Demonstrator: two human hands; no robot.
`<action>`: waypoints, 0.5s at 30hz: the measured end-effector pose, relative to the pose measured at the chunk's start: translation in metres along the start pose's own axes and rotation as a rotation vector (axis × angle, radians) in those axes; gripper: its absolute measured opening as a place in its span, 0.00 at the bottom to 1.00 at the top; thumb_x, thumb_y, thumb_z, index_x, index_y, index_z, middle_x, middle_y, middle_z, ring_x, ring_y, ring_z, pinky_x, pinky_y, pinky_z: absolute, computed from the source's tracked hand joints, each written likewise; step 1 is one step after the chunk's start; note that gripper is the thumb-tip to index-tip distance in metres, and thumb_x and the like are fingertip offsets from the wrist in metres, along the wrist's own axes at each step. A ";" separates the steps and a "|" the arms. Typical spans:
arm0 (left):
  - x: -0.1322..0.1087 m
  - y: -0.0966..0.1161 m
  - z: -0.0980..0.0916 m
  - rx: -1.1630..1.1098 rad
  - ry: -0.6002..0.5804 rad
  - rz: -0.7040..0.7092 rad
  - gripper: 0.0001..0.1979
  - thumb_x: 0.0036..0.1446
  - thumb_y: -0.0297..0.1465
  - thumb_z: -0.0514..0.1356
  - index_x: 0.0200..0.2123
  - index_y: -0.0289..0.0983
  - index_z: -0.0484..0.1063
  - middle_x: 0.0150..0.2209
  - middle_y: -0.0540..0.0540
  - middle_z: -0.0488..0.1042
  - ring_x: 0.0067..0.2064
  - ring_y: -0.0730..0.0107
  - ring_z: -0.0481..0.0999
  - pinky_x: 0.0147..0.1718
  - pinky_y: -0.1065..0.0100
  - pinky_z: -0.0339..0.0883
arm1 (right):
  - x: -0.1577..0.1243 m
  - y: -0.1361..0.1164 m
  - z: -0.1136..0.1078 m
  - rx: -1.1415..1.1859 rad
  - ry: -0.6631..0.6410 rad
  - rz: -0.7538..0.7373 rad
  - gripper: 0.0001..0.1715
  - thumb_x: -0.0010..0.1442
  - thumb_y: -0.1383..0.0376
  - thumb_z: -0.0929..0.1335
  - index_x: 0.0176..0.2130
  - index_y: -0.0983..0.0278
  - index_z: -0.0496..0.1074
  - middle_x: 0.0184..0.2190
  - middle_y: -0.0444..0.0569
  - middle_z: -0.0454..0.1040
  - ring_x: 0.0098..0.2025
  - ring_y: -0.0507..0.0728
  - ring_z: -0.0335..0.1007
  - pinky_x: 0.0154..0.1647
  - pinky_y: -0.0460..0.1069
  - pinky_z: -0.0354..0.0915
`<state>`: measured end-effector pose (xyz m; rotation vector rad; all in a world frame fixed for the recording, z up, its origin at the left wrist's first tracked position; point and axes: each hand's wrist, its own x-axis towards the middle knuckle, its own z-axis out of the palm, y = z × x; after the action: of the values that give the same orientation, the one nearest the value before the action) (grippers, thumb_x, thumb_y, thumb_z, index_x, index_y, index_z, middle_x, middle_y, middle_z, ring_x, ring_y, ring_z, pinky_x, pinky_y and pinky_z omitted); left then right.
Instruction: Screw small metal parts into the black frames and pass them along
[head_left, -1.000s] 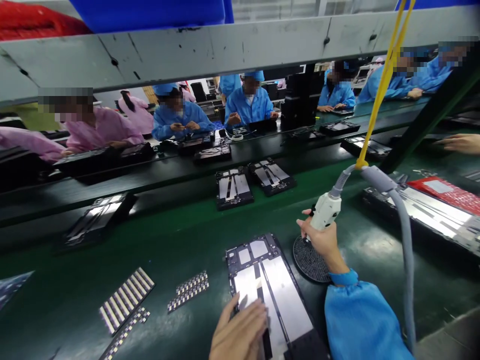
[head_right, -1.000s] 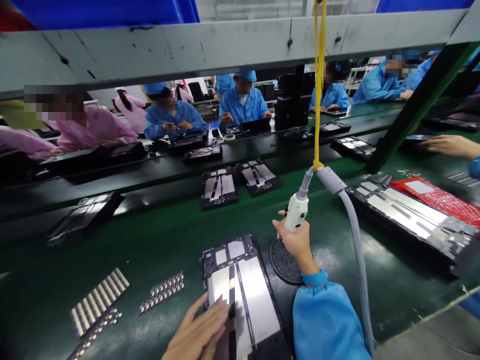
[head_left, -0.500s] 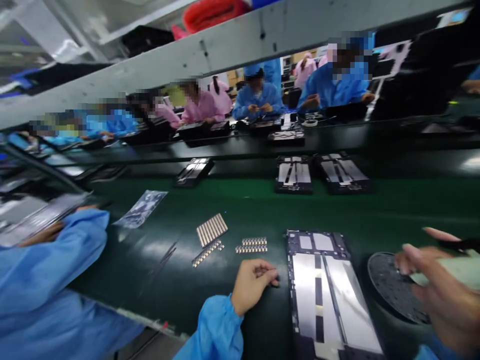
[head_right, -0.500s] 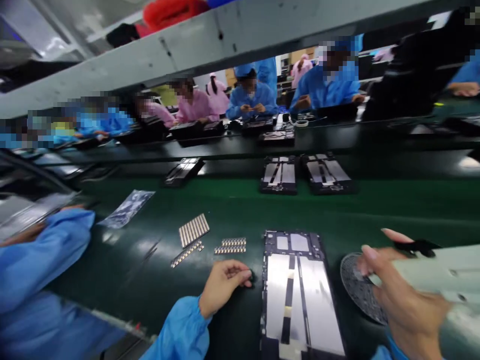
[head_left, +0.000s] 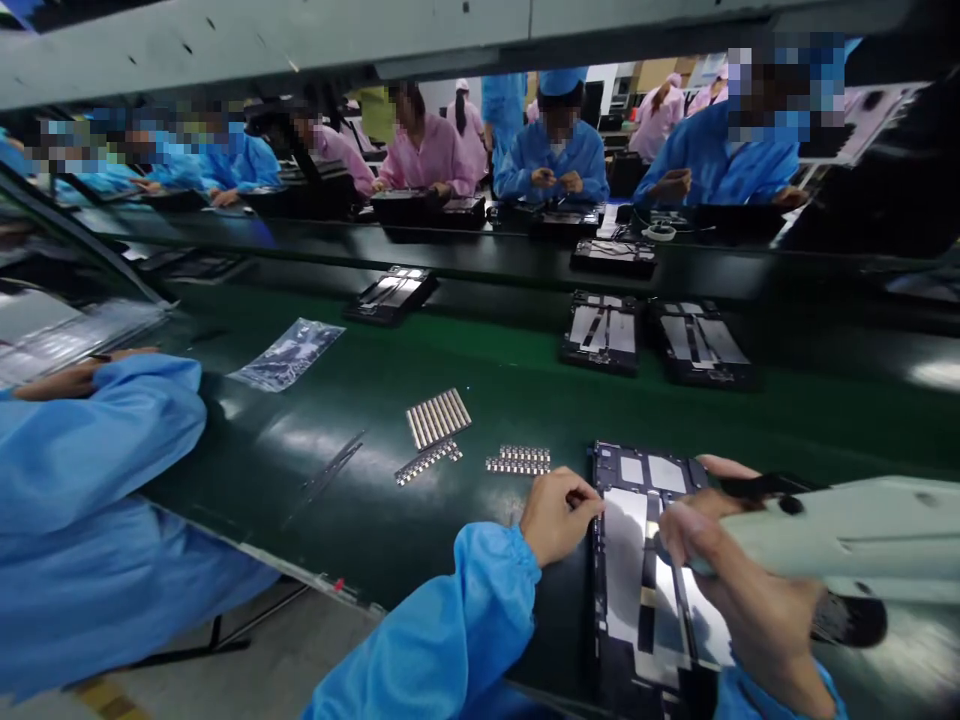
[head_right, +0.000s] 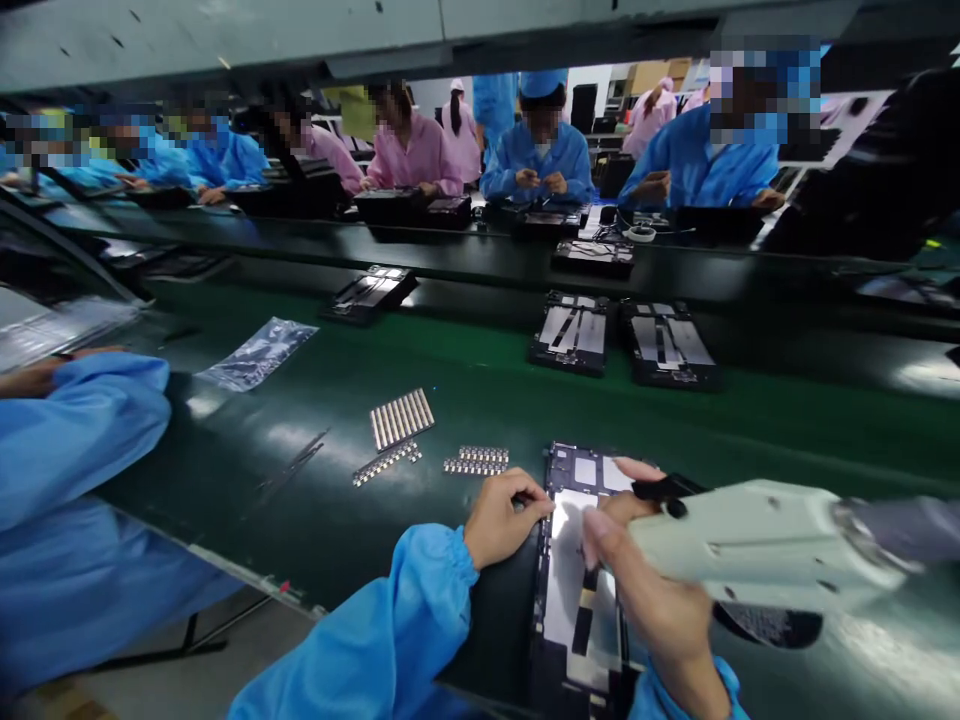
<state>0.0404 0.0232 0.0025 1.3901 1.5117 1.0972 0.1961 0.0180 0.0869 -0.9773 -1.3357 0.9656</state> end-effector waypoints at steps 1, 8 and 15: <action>0.002 -0.001 0.000 -0.024 -0.012 -0.017 0.01 0.48 0.25 0.66 0.26 0.35 0.77 0.28 0.49 0.74 0.30 0.74 0.72 0.32 0.72 0.66 | 0.002 0.007 0.006 0.002 -0.025 0.001 0.20 0.57 0.61 0.72 0.48 0.61 0.68 0.16 0.37 0.66 0.18 0.53 0.65 0.23 0.51 0.66; 0.023 -0.005 -0.004 -0.235 -0.259 -0.310 0.14 0.41 0.24 0.68 0.33 0.34 0.68 0.23 0.56 0.67 0.19 0.79 0.66 0.14 0.77 0.63 | 0.020 0.036 0.043 -0.014 -0.117 0.040 0.22 0.54 0.62 0.73 0.47 0.63 0.68 0.15 0.35 0.67 0.16 0.52 0.65 0.21 0.49 0.65; 0.027 -0.008 -0.005 -0.251 -0.268 -0.321 0.14 0.40 0.21 0.66 0.32 0.34 0.68 0.21 0.56 0.67 0.18 0.79 0.67 0.12 0.78 0.65 | 0.022 0.042 0.047 -0.086 -0.126 0.025 0.12 0.54 0.61 0.72 0.37 0.62 0.68 0.14 0.38 0.67 0.17 0.54 0.66 0.22 0.51 0.67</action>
<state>0.0310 0.0491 -0.0038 1.0331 1.2979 0.8311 0.1492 0.0529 0.0539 -1.0142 -1.4834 1.0088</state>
